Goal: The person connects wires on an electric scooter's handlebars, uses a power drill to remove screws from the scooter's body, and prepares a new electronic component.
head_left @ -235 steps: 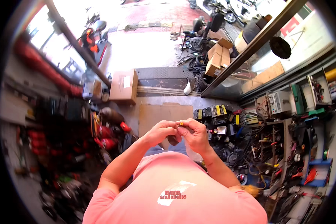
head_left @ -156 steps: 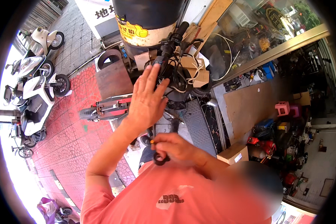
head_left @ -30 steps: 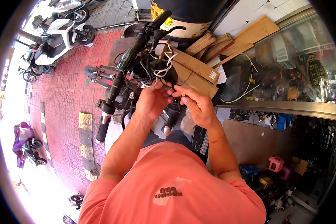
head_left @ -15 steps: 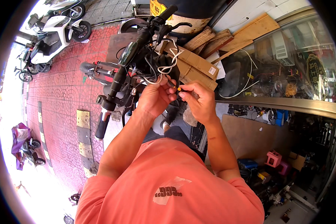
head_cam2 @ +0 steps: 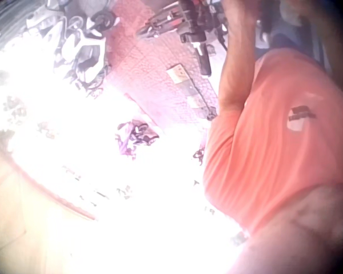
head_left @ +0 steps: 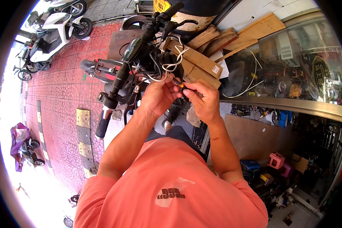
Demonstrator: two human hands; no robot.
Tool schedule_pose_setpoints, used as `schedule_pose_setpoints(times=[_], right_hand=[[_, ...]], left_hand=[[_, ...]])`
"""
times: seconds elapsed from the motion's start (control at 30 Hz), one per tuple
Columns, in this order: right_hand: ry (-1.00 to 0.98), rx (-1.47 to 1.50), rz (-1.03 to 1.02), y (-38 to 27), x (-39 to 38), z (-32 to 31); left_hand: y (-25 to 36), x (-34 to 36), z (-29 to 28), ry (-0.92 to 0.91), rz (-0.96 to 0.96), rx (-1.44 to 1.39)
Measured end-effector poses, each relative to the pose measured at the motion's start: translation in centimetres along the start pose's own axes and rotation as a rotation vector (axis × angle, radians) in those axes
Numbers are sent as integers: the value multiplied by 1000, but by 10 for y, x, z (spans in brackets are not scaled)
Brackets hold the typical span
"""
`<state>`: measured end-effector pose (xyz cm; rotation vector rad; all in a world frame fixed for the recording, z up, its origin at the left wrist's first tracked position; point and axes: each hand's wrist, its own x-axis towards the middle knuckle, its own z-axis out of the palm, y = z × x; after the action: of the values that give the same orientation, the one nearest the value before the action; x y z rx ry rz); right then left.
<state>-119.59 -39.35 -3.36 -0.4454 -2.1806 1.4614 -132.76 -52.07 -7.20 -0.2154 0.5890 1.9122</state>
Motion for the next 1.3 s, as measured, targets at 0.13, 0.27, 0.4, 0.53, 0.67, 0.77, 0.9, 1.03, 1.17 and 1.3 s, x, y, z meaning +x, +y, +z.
schedule_pose_setpoints(times=[0.13, 0.27, 0.4, 0.53, 0.67, 0.77, 0.9, 1.03, 1.17, 1.3], right_hand=[[2, -13, -14, -2, -2, -1], [0, -28, -31, -1, -1, -1], [4, -52, -37, -5, 1, -2], [1, -107, -42, -10, 3, -2], [25, -208, -56, -12, 3, 1], [23, -281, -48, -15, 3, 3], [25, -296, -13, -15, 3, 5], [46, -278, -23, -10, 2, 10], [51, -228, -18, -12, 1, 10], [61, -226, -18, -13, 1, 11]], left_hand=[[-1, -1, 2, 6, 23, 14], [-1, -1, 1, 12, 27, 8], [-1, -1, 3, 26, 32, 17], [0, 0, 2, 37, 62, 40], [-1, -1, 4, 50, 149, 125], [-3, 0, 1, 60, 199, 191], [-5, 0, 2, 49, 224, 192], [-5, 0, -2, -6, 234, 190], [-7, -1, -3, -16, 255, 272], [-9, -1, -1, 1, 298, 348]])
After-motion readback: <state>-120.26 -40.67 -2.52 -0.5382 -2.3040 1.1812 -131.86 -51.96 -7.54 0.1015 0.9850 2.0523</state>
